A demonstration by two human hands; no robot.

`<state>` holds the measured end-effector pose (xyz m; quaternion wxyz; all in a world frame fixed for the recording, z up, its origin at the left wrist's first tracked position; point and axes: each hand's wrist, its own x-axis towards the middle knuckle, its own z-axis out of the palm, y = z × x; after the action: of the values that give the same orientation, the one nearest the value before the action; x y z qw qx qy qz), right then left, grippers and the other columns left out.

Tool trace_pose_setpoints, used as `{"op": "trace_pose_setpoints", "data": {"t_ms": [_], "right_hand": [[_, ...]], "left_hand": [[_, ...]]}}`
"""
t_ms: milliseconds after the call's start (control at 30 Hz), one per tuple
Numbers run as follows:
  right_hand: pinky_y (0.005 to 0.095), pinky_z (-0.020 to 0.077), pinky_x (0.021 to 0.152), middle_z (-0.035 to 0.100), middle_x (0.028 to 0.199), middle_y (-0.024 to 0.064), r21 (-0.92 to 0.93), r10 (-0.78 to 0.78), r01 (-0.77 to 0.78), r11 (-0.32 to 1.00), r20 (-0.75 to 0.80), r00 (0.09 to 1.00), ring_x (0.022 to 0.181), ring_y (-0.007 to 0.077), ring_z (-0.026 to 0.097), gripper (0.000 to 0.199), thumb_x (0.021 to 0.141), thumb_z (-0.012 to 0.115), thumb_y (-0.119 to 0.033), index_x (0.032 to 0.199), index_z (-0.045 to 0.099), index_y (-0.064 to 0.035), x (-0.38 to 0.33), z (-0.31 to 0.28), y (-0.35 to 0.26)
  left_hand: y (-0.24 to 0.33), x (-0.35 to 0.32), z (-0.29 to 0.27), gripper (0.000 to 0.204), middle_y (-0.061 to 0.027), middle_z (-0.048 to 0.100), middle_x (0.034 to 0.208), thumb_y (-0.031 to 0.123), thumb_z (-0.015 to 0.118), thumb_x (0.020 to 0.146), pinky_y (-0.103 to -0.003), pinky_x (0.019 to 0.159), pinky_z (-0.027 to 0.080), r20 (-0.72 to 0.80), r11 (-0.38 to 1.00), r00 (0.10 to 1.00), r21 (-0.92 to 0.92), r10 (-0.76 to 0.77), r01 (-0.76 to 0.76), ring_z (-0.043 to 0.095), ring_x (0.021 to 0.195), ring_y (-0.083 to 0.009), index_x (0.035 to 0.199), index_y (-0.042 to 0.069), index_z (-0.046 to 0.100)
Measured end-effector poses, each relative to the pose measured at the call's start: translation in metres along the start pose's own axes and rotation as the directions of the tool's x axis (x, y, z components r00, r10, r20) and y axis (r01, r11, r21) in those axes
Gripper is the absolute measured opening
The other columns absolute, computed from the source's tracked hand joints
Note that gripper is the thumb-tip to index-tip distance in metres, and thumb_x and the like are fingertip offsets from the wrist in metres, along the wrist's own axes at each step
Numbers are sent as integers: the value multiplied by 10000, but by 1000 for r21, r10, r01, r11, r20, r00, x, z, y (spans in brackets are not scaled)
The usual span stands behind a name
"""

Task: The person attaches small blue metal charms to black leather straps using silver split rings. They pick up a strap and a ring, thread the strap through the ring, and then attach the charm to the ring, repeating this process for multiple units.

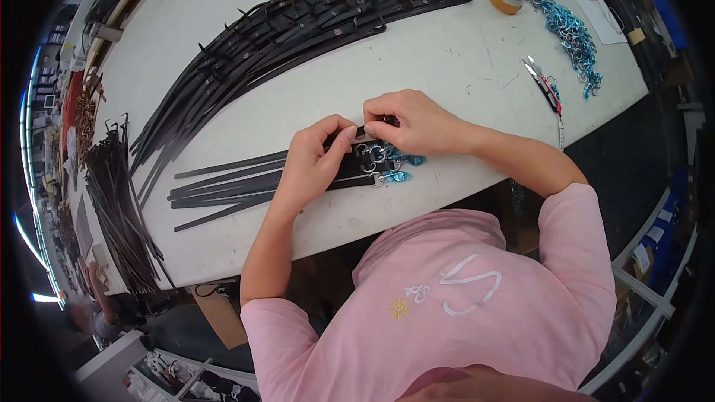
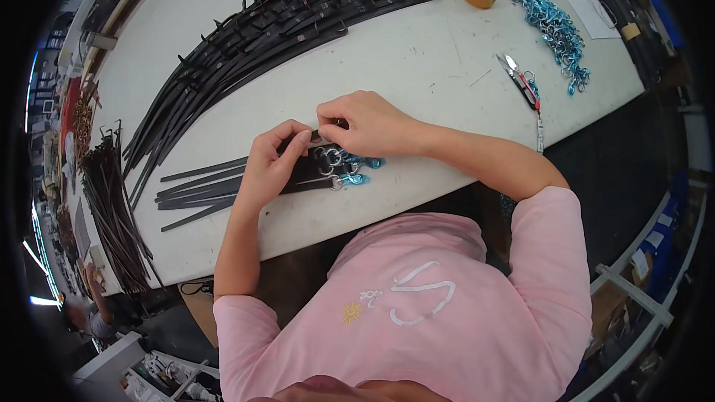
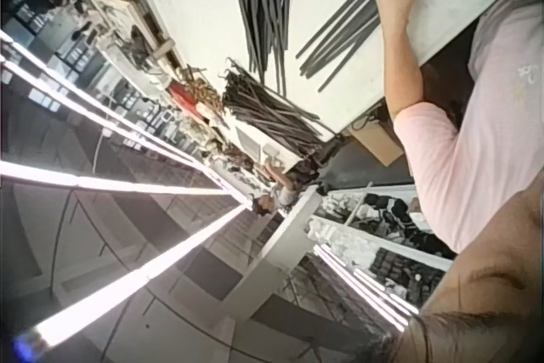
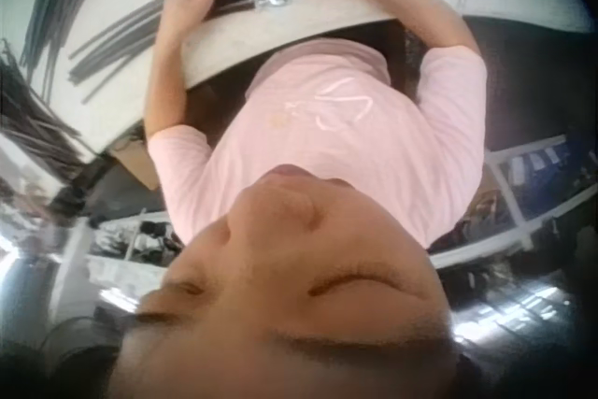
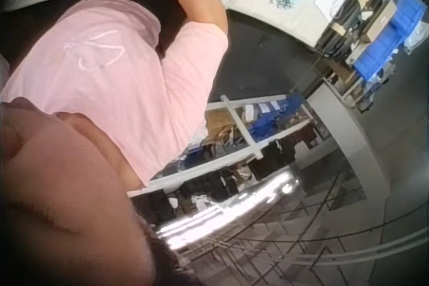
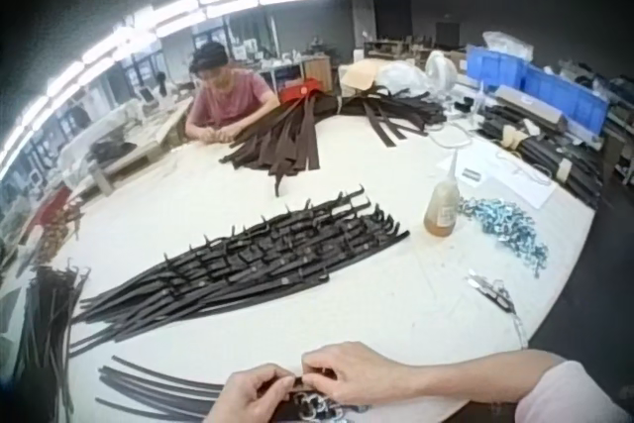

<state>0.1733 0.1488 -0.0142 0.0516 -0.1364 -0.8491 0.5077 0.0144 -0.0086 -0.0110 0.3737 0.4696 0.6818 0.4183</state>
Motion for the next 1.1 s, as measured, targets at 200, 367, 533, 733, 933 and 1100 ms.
{"op": "trace_pose_setpoints", "data": {"t_ms": [200,367,533,733,933,1100], "right_hand": [[291,476,694,673,785,45,149,137,-169,974,207,969,728,133,606,227,1007,578,-221,1026,697,-29,6,-18,-2],[231,488,730,687,878,2,256,111,-183,949,272,956,799,61,596,279,1045,543,-231,1128,704,-19,8,-28,15],[218,497,732,700,899,15,310,188,-280,908,296,937,827,62,620,270,1013,595,-211,1180,716,-36,12,-38,11],[222,517,726,706,915,30,336,177,-270,902,283,943,848,78,634,272,989,622,-196,1180,717,-26,13,-38,15],[227,528,718,708,927,43,316,167,-256,914,283,944,841,84,634,282,983,629,-189,1194,712,-20,15,-37,19],[227,526,711,706,917,42,305,159,-238,922,262,952,830,83,630,283,983,636,-199,1190,714,-23,15,-36,20]], "left_hand": [[-8,4,-10,236,19,567,718,190,602,1013,-244,633,403,58,993,995,-73,-86,91,474,690,-64,983,-30,685],[-8,6,-9,250,27,564,717,197,594,1014,-241,643,396,55,984,992,-128,-114,120,465,695,-57,962,-29,688],[2,4,-7,256,16,576,705,198,591,1022,-239,639,397,6,982,987,-99,-158,158,470,689,-61,955,-26,696],[0,4,-6,243,-7,595,706,197,599,1020,-246,646,421,-17,989,989,-5,-147,147,500,691,-76,983,-23,695],[-5,5,-2,216,-25,602,716,166,600,1015,-255,658,442,-52,995,994,-5,-97,97,522,691,-89,992,-29,691],[-6,6,-2,203,-32,607,718,153,602,1012,-255,664,448,-57,995,993,5,-101,101,527,693,-92,992,-30,687]]}}
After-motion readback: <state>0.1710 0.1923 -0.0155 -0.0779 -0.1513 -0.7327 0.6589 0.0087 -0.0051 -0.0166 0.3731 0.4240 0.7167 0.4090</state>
